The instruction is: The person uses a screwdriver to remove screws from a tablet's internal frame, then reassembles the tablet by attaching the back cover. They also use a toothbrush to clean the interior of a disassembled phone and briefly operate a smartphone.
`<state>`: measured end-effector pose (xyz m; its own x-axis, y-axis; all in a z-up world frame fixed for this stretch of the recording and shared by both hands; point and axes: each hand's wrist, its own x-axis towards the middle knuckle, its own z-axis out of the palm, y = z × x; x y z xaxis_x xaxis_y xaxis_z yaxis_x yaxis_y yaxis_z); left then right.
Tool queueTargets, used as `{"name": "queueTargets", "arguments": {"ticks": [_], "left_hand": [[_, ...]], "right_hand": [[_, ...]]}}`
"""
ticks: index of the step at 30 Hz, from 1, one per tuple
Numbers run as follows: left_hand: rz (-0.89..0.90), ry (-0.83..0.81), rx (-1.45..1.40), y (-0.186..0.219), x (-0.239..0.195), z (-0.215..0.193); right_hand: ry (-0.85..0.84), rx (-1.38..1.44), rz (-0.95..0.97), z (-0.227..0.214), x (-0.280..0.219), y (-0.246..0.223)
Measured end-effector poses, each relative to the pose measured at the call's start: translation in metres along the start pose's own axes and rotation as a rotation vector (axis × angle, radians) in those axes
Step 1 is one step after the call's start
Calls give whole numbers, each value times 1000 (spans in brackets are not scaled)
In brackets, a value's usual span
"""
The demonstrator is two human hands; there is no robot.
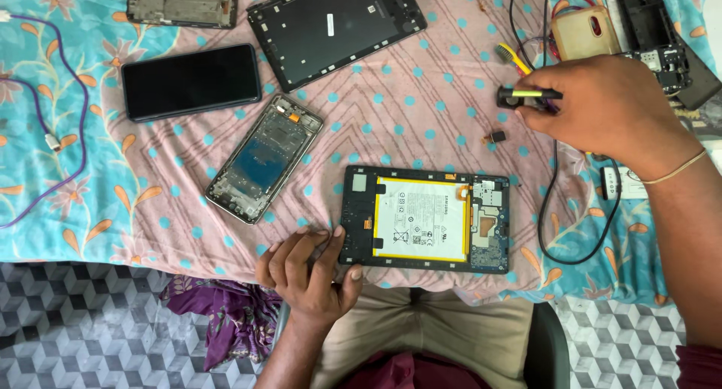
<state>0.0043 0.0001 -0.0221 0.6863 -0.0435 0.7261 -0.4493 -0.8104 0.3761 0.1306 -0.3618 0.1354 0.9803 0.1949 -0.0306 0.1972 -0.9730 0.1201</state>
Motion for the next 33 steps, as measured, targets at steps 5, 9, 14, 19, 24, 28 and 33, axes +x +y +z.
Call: {"name": "queueTargets", "arguments": {"ticks": [5,9,14,19,24,28,33], "left_hand": [[-18,-16,-31,10,20,-12],[-206,-130,-111,22,43,-33],[-206,-289,-346,11,81,-37],[-188,-286,-256,13,92,-31],[-177,-232,-176,13,81,-26],[-167,-231,-170,11,80,-25],[-153,-237,-171,11,81,-26]], "right_hand": [[-230,1129,-51,13,-1,-14],[-411,1215,-97,14,-1,-61],[-322,340,-271,-8,16,-133],[-243,309,-521,-20,38,-160],[-340,262,-474,-15,45,-163],[-290,302,-518,-17,47,-165],[-350,303,-462,-27,45,-166]]}}
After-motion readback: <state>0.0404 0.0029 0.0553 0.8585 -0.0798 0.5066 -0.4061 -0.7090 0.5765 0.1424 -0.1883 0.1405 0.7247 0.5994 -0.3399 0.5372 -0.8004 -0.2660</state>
